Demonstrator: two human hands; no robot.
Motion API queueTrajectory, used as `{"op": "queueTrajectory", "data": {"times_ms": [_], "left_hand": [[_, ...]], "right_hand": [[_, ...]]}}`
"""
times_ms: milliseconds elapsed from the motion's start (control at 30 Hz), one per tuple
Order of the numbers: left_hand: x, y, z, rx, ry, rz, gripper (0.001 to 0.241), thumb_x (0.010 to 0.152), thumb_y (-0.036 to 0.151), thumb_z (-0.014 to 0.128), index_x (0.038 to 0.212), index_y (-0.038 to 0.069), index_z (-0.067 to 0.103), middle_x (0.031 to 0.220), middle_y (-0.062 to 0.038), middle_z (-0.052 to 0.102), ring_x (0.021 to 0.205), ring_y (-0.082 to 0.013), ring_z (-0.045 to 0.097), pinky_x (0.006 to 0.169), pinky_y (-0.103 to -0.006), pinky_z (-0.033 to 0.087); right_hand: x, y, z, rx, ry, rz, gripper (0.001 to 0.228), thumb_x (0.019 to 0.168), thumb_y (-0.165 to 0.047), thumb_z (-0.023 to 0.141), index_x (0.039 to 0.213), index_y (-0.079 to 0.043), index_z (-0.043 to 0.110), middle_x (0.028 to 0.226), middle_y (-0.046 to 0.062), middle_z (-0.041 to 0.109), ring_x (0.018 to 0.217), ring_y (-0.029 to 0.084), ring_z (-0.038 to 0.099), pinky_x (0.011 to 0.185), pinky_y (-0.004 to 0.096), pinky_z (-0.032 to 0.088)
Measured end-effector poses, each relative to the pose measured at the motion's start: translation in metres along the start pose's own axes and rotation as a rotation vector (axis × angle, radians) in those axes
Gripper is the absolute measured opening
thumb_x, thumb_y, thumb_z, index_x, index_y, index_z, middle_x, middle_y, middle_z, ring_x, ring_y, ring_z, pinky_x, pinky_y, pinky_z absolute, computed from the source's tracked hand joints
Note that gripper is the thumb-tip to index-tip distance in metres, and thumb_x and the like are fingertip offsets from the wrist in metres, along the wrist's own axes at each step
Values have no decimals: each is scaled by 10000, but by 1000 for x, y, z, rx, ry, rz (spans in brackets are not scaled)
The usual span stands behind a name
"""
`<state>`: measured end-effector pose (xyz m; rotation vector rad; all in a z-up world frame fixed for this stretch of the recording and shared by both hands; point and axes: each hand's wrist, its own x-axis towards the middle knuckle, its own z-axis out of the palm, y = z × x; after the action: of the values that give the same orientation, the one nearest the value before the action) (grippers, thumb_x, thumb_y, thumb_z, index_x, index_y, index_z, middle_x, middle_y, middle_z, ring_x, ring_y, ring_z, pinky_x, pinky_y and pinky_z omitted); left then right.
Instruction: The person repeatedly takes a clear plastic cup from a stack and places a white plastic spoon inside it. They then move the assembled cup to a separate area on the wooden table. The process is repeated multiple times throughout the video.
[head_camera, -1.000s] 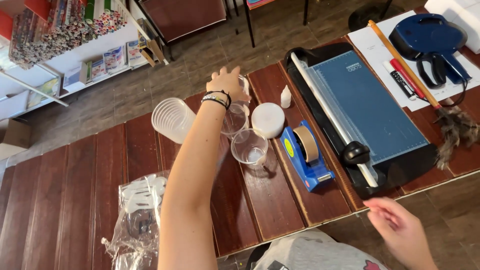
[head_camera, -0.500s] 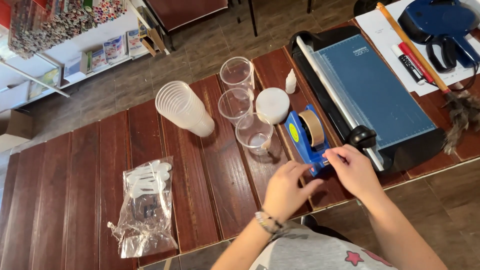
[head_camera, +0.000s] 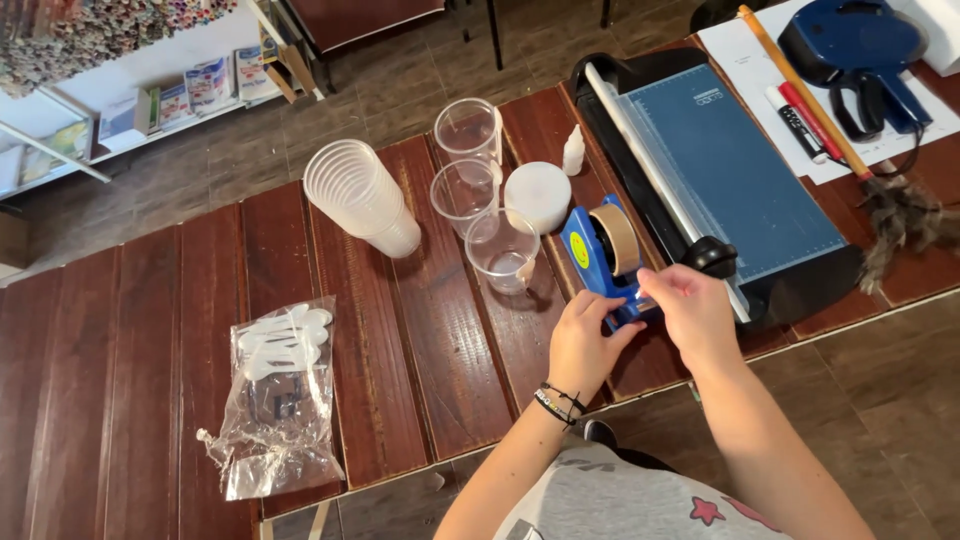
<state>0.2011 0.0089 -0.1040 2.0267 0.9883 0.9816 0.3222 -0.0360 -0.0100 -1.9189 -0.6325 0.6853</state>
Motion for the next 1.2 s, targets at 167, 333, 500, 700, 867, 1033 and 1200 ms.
{"op": "queueTrajectory", "data": {"times_ms": [167,333,500,700,867,1033,1200], "left_hand": [[0,2,-2,-13,-11,-6,368,729,263,883,1038,125,738,901,8,638,873,-212,693,744,-300,592],[3,5,-9,-47,-79,37,343,843,261,837,1086,46,727,937,-41,616,891,-231,638,654,-369,561],[1,4,-2,-1,9,20,364,742,273,887,1035,119,735,880,6,629,841,-203,690,722,-289,591],[1,0,2,16,31,44,374,738,288,893,1031,127,725,860,3,612,830,-212,683,709,-298,592],[0,0,2,12,39,53,365,751,293,890,1026,124,721,852,5,598,826,-200,676,714,-283,586],[-2,-2,3,23,39,69,374,748,291,884,1032,117,712,883,-4,605,860,-217,679,728,-303,590],[-4,4,4,228,174,381,408,856,186,775,1246,205,658,1108,-70,525,917,-304,654,718,-368,531]], "right_hand": [[-39,19,-21,36,20,63,258,807,-366,819,691,-156,726,561,29,491,662,109,452,667,258,371],[-45,66,-40,152,-73,179,328,952,-262,724,712,-41,696,627,-7,492,410,95,241,384,264,121],[-47,61,-27,134,41,-2,323,892,-202,761,646,4,720,636,70,515,676,133,441,667,272,394],[-27,89,-19,81,53,11,436,824,-274,835,532,-7,652,496,53,399,557,119,359,555,275,336],[-42,64,-25,134,99,44,476,780,-270,849,485,-8,582,420,44,321,508,97,296,488,234,248],[-39,64,-27,-75,38,124,609,881,-464,768,543,37,684,497,195,549,547,228,452,547,333,352],[-4,102,-11,-169,24,161,670,858,-563,761,470,-40,604,450,123,527,513,242,514,592,319,400]]}}
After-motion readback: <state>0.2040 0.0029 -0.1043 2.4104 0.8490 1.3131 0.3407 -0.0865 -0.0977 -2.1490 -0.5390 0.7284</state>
